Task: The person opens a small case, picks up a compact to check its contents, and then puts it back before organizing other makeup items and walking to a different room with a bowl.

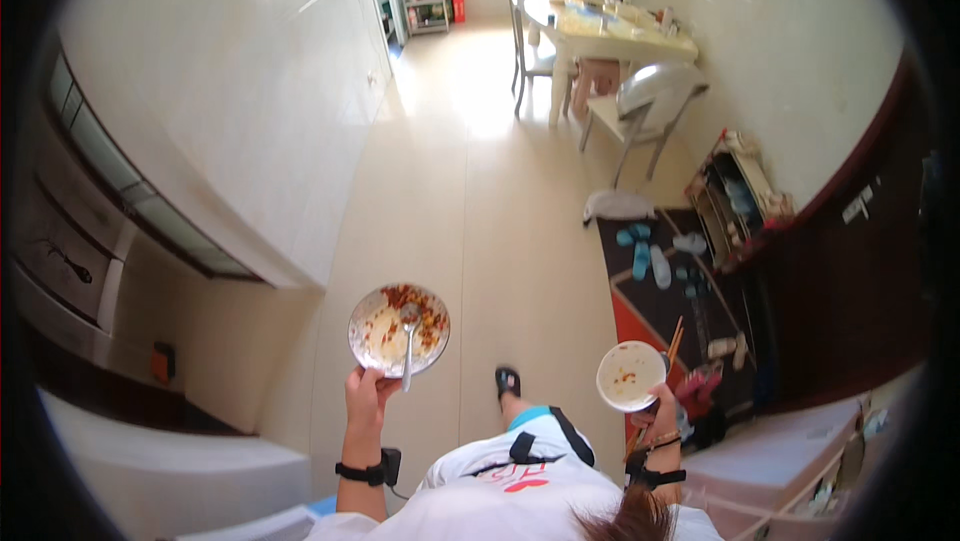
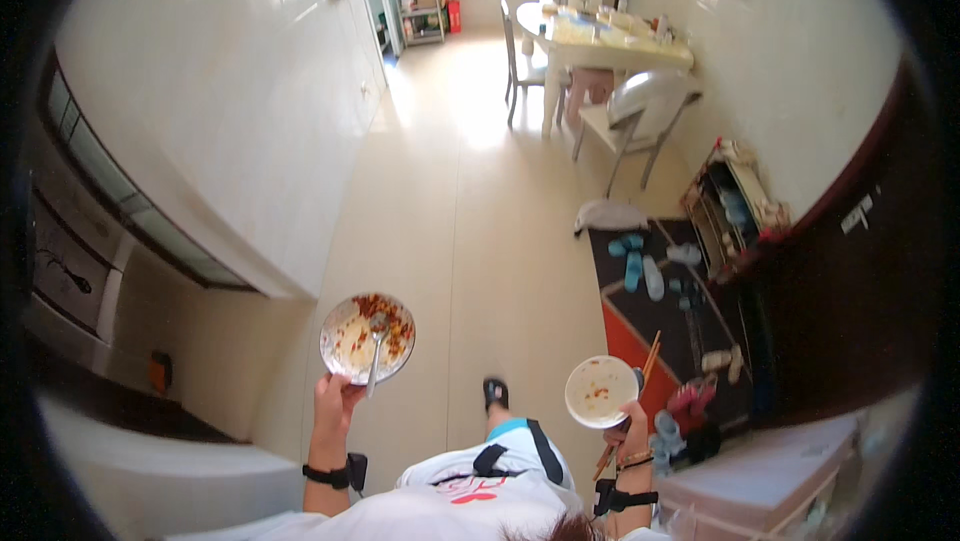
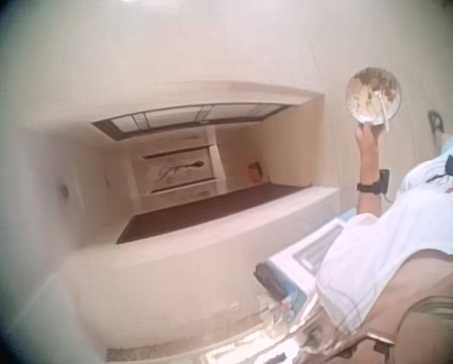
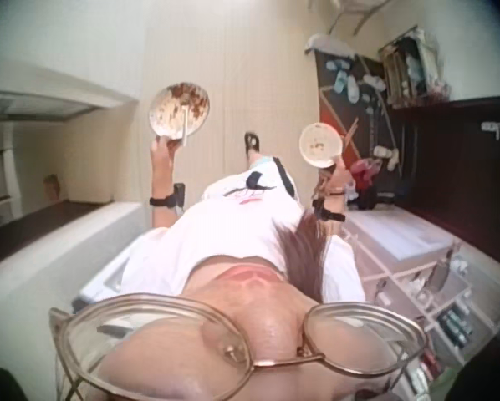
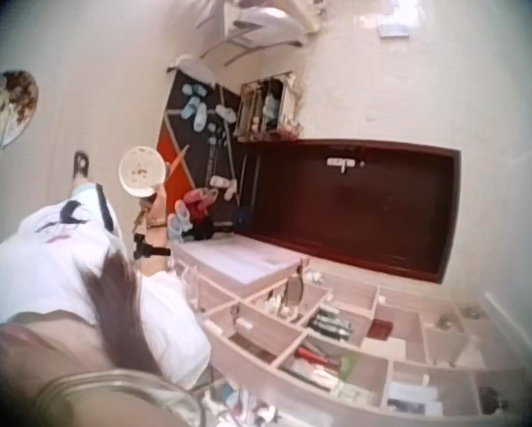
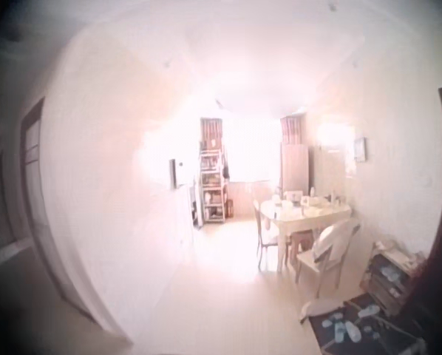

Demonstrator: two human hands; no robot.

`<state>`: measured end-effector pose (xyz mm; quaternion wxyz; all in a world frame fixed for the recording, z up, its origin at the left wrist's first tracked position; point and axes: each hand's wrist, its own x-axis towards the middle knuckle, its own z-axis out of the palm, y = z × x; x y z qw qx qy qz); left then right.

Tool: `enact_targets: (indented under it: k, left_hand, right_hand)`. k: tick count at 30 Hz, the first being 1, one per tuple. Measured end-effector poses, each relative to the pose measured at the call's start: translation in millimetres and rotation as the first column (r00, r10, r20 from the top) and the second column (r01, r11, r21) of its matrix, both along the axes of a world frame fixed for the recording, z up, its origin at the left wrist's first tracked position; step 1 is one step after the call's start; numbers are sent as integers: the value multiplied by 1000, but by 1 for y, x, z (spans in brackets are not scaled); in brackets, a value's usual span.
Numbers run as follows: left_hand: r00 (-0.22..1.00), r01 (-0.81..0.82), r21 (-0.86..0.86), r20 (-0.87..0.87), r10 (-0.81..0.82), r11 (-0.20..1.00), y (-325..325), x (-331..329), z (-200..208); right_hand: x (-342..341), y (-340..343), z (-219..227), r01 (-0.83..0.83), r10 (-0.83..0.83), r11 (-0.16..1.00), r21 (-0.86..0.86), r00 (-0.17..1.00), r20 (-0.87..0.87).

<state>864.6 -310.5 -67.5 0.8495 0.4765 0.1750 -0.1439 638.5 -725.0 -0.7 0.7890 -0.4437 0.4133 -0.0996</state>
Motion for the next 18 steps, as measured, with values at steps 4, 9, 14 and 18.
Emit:
enact_targets:
  k: [4, 9, 14, 18]
  left_hand:
    - [1000, -30, -40, -2, 30, 999, -25, 114, -5]
    - [997, -80, -58, -11, 80, 995, -41, 260, -12]
    - [998, 34, 24, 52, -36, 999, -97, 402, -4]
    - [990, 121, 155, 59, -132, 980, -181, 540, 52]
  right_hand:
    - [164, -37, 6, -64, 64, 992, -111, 998, -3]
    - [384, -77, 22, -183, 184, 983, -24, 960, 210]
    - [514, -131, 40, -103, 103, 995, -12, 966, 237]
    - [595, -190, 64, -19, 16, 1000, 14, 976, 217]
